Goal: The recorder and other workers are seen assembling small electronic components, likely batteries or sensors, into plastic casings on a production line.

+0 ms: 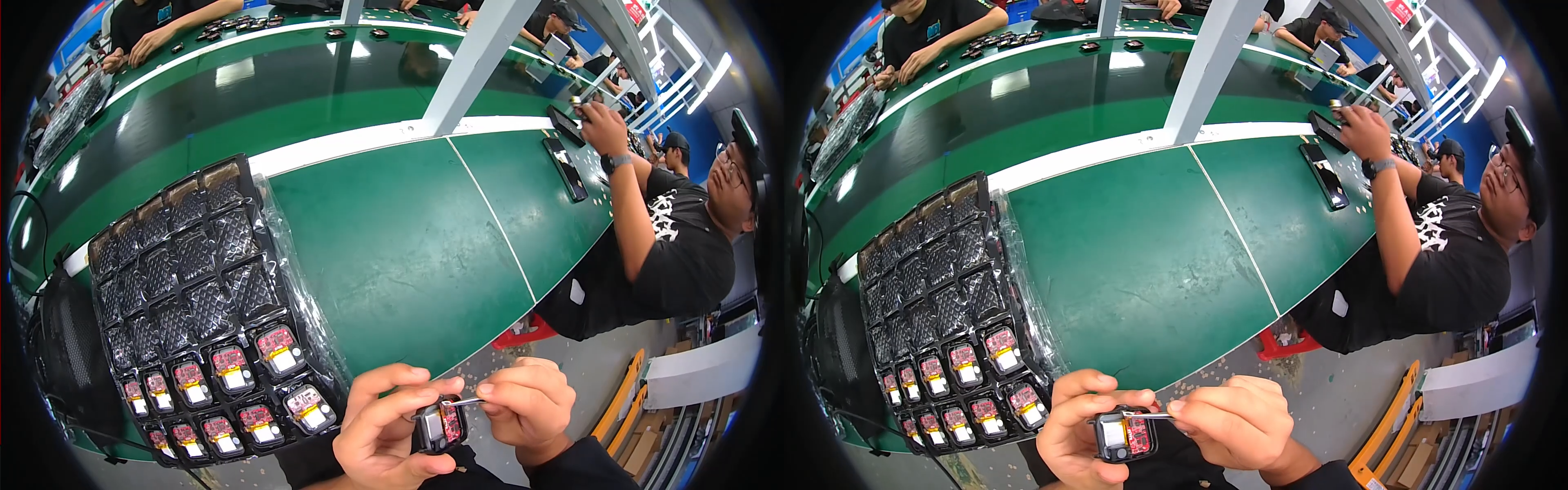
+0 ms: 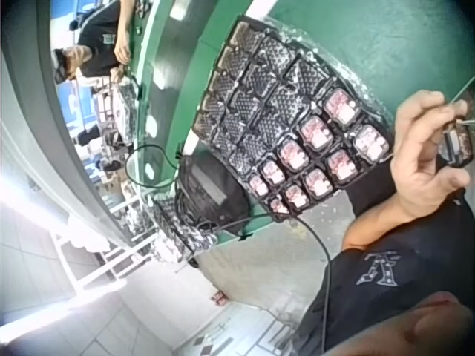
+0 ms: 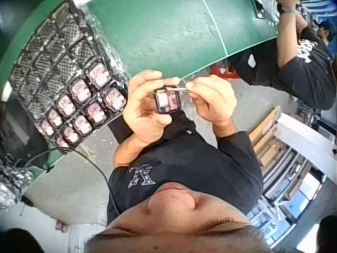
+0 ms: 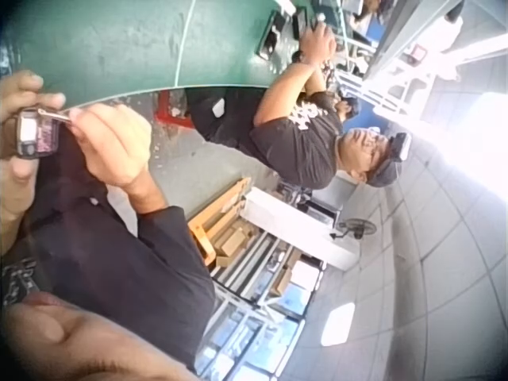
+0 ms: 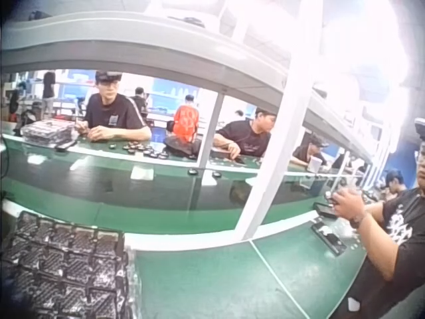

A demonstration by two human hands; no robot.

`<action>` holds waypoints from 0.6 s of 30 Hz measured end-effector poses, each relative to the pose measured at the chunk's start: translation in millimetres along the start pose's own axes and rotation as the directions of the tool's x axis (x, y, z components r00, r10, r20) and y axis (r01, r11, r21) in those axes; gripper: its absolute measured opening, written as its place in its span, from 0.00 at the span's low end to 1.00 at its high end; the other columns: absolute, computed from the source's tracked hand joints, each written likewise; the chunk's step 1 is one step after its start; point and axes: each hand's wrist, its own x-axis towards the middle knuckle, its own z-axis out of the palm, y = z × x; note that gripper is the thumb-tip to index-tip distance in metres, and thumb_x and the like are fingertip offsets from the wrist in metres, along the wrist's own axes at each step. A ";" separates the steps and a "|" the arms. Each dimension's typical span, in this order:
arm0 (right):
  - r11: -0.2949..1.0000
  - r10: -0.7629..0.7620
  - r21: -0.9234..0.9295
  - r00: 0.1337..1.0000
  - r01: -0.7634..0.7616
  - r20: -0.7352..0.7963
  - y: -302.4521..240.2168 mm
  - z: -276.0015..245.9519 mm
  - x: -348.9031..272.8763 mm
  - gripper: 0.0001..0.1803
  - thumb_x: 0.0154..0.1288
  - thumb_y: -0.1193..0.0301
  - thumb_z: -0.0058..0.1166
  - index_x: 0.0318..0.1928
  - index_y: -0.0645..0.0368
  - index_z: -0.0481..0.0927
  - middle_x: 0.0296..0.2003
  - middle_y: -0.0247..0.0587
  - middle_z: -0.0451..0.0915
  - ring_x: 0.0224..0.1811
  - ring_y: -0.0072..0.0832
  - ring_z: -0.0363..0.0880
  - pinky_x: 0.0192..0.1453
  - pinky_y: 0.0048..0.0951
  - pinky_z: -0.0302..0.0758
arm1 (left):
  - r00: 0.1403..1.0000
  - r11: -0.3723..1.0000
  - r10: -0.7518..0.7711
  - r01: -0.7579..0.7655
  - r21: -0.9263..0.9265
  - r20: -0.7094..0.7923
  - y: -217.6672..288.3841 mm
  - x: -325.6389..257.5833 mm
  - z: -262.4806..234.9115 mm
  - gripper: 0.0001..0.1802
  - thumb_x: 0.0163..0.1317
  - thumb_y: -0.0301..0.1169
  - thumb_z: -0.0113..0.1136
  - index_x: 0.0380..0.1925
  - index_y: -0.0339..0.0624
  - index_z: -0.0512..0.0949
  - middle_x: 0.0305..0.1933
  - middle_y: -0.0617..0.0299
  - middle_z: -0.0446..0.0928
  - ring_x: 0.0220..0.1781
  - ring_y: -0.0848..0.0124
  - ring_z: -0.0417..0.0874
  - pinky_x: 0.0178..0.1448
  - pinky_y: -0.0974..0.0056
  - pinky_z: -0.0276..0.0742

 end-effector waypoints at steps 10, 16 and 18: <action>0.996 0.058 0.064 0.998 -0.061 0.035 0.0 2.9 0.1 0.15 0.48 0.77 0.76 0.39 0.59 0.88 0.31 0.37 0.85 0.19 0.27 0.77 0.24 0.26 0.73 | 0.999 0.996 -0.023 0.019 0.091 0.041 7.2 0.4 -0.6 0.40 0.60 0.47 0.76 0.59 0.22 0.75 0.67 0.45 0.66 0.60 0.51 0.84 0.64 0.55 0.84; 1.000 0.000 -0.030 0.999 0.001 0.034 -2.3 7.4 -2.3 0.17 0.45 0.80 0.74 0.40 0.60 0.88 0.32 0.35 0.85 0.19 0.25 0.75 0.23 0.25 0.69 | 0.992 0.993 -0.121 0.121 0.009 -0.043 19.5 -0.5 4.4 0.41 0.61 0.46 0.75 0.61 0.21 0.73 0.72 0.43 0.64 0.62 0.49 0.84 0.66 0.53 0.83; 0.990 -0.081 -0.114 0.997 0.083 0.021 -1.7 7.2 -3.7 0.17 0.46 0.80 0.71 0.41 0.60 0.88 0.32 0.35 0.85 0.19 0.22 0.74 0.22 0.24 0.66 | 0.980 0.983 -0.186 0.185 -0.016 -0.068 33.6 4.3 10.3 0.41 0.61 0.45 0.75 0.61 0.20 0.73 0.74 0.42 0.64 0.62 0.49 0.84 0.66 0.53 0.82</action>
